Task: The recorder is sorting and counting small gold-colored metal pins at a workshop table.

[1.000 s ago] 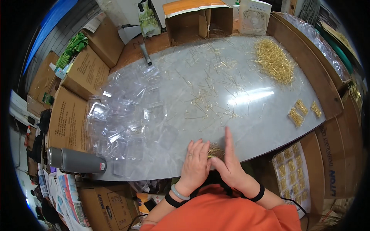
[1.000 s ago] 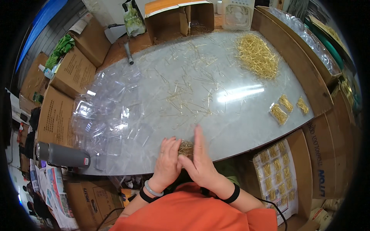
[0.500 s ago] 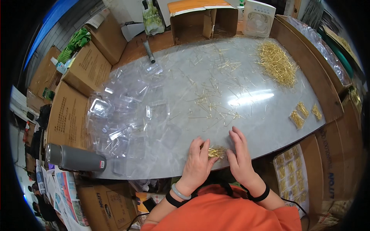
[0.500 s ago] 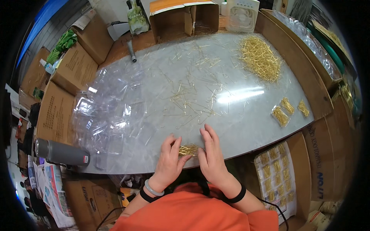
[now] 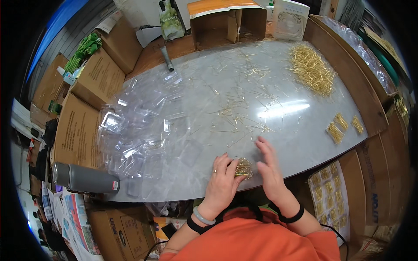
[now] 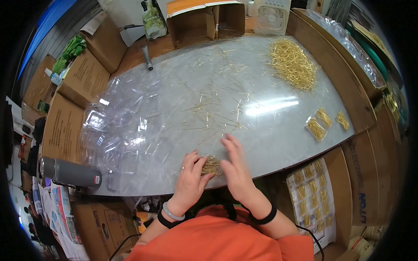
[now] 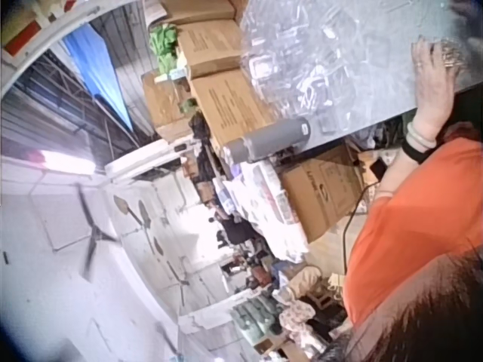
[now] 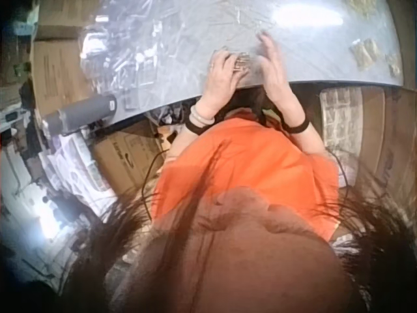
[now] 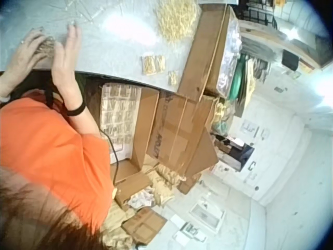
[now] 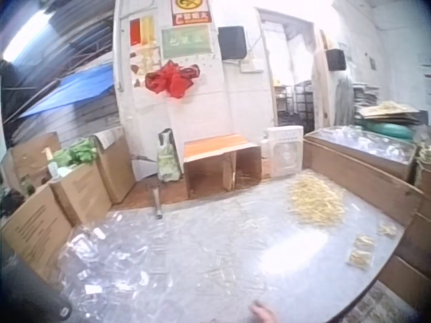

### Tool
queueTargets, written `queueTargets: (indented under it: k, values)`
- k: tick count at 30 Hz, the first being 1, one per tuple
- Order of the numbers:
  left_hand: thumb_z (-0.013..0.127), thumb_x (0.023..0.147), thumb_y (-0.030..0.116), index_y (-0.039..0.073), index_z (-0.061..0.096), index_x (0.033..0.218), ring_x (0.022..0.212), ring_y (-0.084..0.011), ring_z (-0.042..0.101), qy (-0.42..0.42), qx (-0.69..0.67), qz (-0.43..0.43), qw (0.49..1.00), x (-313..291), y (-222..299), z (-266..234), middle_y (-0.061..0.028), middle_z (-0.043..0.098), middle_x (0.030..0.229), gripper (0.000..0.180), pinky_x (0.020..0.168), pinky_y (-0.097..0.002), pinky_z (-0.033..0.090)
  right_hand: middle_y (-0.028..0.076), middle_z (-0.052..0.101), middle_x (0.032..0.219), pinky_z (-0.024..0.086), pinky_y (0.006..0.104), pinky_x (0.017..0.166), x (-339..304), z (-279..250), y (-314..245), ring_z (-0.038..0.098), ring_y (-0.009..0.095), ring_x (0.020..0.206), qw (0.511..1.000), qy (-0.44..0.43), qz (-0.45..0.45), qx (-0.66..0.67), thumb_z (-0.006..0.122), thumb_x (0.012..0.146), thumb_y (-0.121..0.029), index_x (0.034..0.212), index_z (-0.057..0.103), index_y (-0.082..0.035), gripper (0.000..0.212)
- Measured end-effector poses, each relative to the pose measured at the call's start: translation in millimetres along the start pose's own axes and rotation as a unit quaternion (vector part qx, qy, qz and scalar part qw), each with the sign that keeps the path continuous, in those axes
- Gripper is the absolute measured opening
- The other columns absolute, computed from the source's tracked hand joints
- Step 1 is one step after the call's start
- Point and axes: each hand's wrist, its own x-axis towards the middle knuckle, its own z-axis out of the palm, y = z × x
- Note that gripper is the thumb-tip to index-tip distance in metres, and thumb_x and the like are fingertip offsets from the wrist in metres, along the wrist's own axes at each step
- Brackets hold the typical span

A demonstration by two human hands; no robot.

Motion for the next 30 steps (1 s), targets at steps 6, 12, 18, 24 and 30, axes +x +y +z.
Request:
queueTargets:
  k: [6, 12, 18, 24, 30]
  values:
    - [0.07, 0.087, 0.003, -0.001, 0.058, 0.13, 0.136, -0.0467, 0.045, -0.005, -0.004, 0.011, 1.0, -4.4, -4.4, 0.8, -0.0217, 0.05, 0.131, 0.044, 0.116, -0.0583, 0.037, 0.034, 0.021, 0.163, 0.025, 0.0507, 0.124, -23.6, 33.4, 4.7, 0.027, 0.049, 0.151, 0.994, 0.02, -0.048, -0.091, 0.051, 0.103, -0.021, 0.156, 0.024, 0.009, 0.067]
    - [0.068, 0.083, -0.002, -0.001, 0.05, 0.136, 0.138, -0.0455, 0.044, -0.027, -0.011, 0.048, 0.998, 0.4, -7.2, -3.5, -0.0241, 0.05, 0.134, 0.056, 0.12, -0.061, 0.032, 0.034, 0.019, 0.164, 0.024, 0.0537, 0.124, 11.6, 36.5, 7.9, 0.023, 0.05, 0.152, 0.985, -0.096, -0.127, -0.064, 0.063, 0.101, -0.032, 0.159, 0.014, 0.007, 0.086]
    - [0.072, 0.087, 0.003, -0.002, 0.039, 0.144, 0.138, -0.0446, 0.043, -0.007, -0.028, 0.025, 0.999, -4.5, -7.1, -0.4, -0.0233, 0.048, 0.136, 0.067, 0.121, -0.0595, 0.032, 0.023, 0.053, 0.14, 0.031, 0.0573, 0.12, 10.0, -6.8, 2.4, 0.046, 0.046, 0.137, 0.951, -0.155, -0.163, -0.214, 0.085, 0.08, -0.027, 0.146, 0.041, 0.002, 0.084]
    - [0.074, 0.085, 0.002, 0.0, 0.037, 0.148, 0.137, -0.0465, 0.044, -0.017, -0.061, 0.009, 0.998, -6.8, -12.1, -2.0, -0.0254, 0.045, 0.145, 0.073, 0.119, -0.0541, 0.035, 0.016, 0.057, 0.129, 0.041, 0.0513, 0.116, 5.5, -4.3, 10.1, 0.054, 0.038, 0.128, 0.941, -0.15, -0.187, -0.241, 0.082, 0.079, -0.014, 0.135, 0.055, -0.004, 0.063]
    - [0.068, 0.084, 0.0, 0.001, 0.021, 0.161, 0.145, -0.0387, 0.039, -0.095, -0.144, 0.018, 0.985, -2.8, -23.2, -22.8, -0.02, 0.04, 0.156, 0.09, 0.122, -0.0473, 0.032, 0.016, 0.055, 0.14, 0.041, 0.049, 0.116, 4.0, 0.2, 3.3, 0.052, 0.037, 0.134, 0.918, -0.15, -0.22, -0.293, 0.076, 0.085, -0.011, 0.137, 0.056, -0.004, 0.056]
